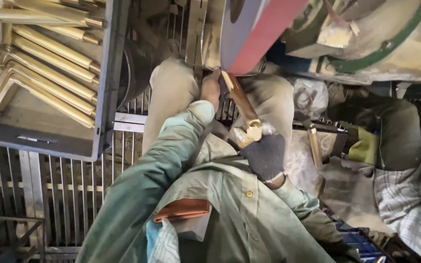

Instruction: The person grinds several L-shaped metal pipes one at a time using a belt grinder. The person picks a pipe from a blue bin, holds it against the moving belt to smooth the surface and edges, turns the pipe to reach different sides, and then places the finished pipe into a separate collection area.

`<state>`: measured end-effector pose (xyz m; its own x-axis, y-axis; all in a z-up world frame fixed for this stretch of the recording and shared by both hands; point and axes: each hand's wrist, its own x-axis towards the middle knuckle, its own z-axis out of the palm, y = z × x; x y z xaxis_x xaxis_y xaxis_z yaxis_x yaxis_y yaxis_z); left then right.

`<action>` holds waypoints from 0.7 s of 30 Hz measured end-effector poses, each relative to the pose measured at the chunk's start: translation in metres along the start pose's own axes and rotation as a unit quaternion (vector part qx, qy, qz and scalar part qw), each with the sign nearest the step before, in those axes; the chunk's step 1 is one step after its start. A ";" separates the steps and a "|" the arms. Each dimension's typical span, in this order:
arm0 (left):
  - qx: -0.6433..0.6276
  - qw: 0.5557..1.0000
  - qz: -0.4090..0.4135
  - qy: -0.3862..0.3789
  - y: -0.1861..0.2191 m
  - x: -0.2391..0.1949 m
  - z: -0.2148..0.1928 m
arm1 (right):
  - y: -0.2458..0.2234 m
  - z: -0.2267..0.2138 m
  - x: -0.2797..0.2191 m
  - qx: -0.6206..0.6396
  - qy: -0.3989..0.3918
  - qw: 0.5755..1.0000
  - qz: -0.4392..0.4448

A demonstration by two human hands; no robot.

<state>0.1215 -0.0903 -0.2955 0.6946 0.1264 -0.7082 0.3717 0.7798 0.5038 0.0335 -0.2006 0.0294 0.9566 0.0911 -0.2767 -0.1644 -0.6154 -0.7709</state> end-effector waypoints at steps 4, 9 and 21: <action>-0.009 1.000 0.003 -0.012 0.017 -0.015 0.007 | -0.002 0.002 -0.008 0.060 0.016 0.998 -0.010; 0.023 0.999 0.003 0.043 0.002 0.013 -0.002 | -0.008 0.012 0.020 0.024 -0.010 0.993 0.115; 0.017 0.998 -0.029 0.061 -0.009 0.051 -0.009 | 0.007 0.041 0.063 0.097 -0.040 0.990 0.091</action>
<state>0.1483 -0.0855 -0.3403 0.5925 0.1574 -0.7900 0.4307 0.7669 0.4758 0.0828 -0.1674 -0.0167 0.8856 0.0587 -0.4606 -0.3837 -0.4663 -0.7971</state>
